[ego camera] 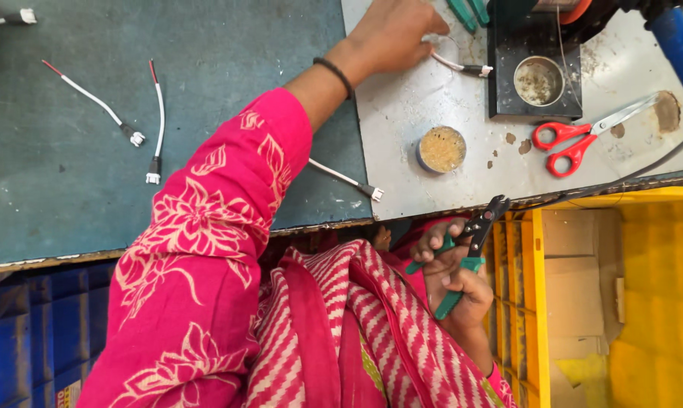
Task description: The person solders wires to an LED panel using a soldering iron and then strips the ends of several white wires with pliers. The person handles the LED panel, soldering iron, pliers, and wires throughout the process.
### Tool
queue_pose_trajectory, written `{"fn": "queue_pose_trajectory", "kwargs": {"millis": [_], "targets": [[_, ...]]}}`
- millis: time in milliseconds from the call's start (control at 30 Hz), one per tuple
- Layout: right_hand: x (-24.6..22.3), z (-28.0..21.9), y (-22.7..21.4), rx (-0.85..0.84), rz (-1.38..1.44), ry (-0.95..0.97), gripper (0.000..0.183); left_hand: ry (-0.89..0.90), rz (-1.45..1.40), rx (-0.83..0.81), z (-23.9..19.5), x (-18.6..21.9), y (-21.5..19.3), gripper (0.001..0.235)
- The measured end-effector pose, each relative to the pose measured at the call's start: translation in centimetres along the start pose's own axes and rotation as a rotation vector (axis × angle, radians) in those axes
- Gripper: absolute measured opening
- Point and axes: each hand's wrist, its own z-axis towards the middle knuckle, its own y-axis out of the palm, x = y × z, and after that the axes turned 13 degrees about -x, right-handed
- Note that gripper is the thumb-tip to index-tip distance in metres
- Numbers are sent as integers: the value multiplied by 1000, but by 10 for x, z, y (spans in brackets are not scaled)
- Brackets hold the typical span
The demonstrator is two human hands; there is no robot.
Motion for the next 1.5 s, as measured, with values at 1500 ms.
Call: {"fn": "queue_pose_trajectory", "kwargs": {"millis": [1500], "targets": [[70, 21, 75, -265, -231, 345, 70, -623, -1089, 378, -259, 230, -119, 24]]}}
